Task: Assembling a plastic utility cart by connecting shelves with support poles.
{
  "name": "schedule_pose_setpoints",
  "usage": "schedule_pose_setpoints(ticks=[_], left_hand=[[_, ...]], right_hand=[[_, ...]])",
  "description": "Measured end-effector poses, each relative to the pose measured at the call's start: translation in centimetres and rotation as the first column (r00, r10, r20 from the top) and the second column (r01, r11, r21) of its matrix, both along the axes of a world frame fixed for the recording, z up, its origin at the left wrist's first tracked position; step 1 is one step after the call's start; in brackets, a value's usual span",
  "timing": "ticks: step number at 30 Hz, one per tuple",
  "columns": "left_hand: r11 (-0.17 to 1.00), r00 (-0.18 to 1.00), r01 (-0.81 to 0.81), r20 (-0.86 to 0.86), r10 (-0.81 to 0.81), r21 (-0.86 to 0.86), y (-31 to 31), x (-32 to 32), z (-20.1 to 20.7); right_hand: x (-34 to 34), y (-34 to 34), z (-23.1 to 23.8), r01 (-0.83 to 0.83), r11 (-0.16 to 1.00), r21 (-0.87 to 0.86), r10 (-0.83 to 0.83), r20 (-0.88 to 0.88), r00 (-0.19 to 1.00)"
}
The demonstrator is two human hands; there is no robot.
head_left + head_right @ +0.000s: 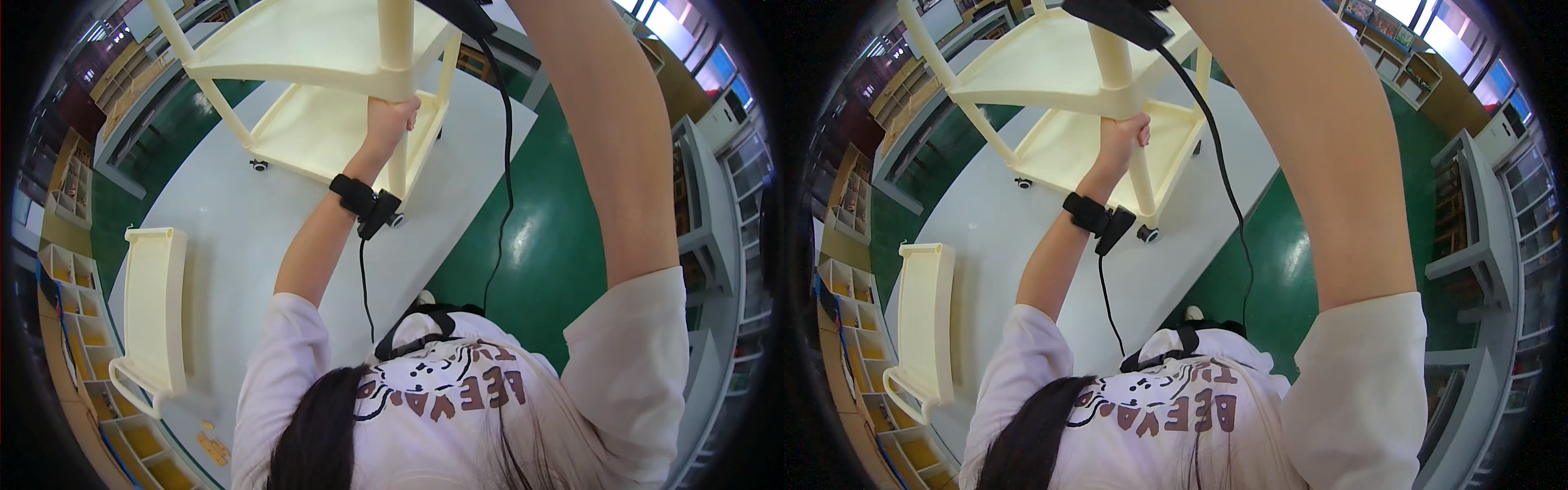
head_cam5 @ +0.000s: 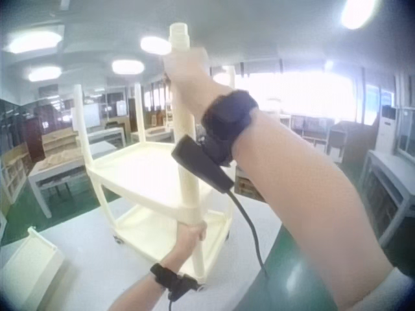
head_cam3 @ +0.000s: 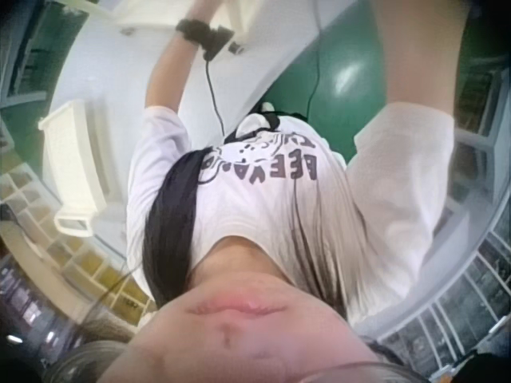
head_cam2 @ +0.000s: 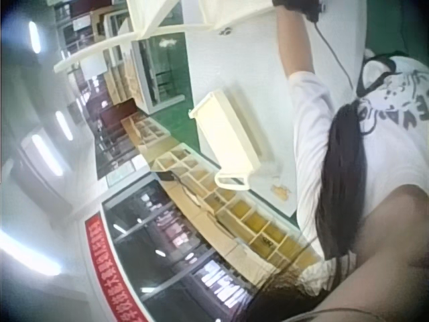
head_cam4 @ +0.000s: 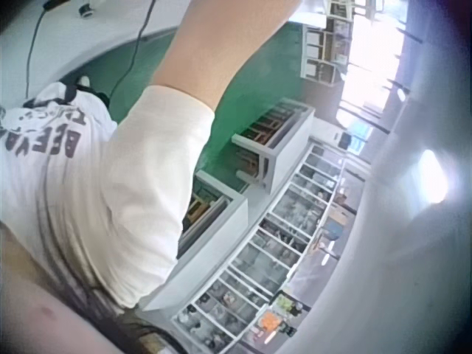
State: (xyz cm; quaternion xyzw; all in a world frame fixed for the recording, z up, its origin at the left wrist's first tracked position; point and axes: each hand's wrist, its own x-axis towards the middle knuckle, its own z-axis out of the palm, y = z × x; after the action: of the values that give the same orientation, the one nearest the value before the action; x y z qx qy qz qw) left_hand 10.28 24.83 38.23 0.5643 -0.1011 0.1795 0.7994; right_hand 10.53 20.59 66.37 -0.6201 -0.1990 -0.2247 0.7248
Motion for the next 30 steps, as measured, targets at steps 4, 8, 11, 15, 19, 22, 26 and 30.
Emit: schedule_pose_setpoints(ticks=[4,8,11,15,19,22,26,30], left_hand=[[0.998,1.0,0.028,-0.009,-0.027,0.062,-0.1,-0.4,-0.1],[0.985,0.989,0.141,-0.052,-0.137,0.094,0.4,-0.8,-0.3],[0.973,0.977,0.207,-0.074,-0.2,0.103,0.4,-1.1,-0.2],[0.959,0.965,0.253,-0.099,-0.241,0.129,0.9,-2.1,-0.4],[0.943,0.956,0.289,-0.101,-0.275,0.164,2.1,-3.3,-0.6],[0.947,0.952,0.296,-0.119,-0.281,0.127,0.6,-3.3,0.5],[0.96,0.962,0.259,-0.115,-0.247,0.104,0.4,-3.2,0.3],[0.983,0.977,0.163,-0.155,-0.149,0.08,0.7,-3.6,0.0]], right_hand=[[1.9,-0.2,0.0,0.132,0.972,-0.195,-0.081,0.251,0.965],[2.2,-1.1,-0.4,0.042,0.91,-0.413,0.138,0.398,0.907],[0.4,-2.6,-0.7,-0.411,0.892,-0.191,0.435,0.112,0.893],[4.0,-2.8,-0.3,-0.795,0.524,-0.305,0.848,0.096,0.522],[2.6,-1.1,-1.4,-0.974,0.219,0.058,0.97,-0.12,0.211],[3.6,-2.3,-0.4,-0.986,0.133,-0.101,0.985,-0.095,0.143],[3.2,-2.8,-0.9,-0.974,0.223,-0.038,0.963,-0.146,0.226],[3.2,-1.3,-1.6,-0.961,0.26,-0.096,0.958,-0.098,0.269]])
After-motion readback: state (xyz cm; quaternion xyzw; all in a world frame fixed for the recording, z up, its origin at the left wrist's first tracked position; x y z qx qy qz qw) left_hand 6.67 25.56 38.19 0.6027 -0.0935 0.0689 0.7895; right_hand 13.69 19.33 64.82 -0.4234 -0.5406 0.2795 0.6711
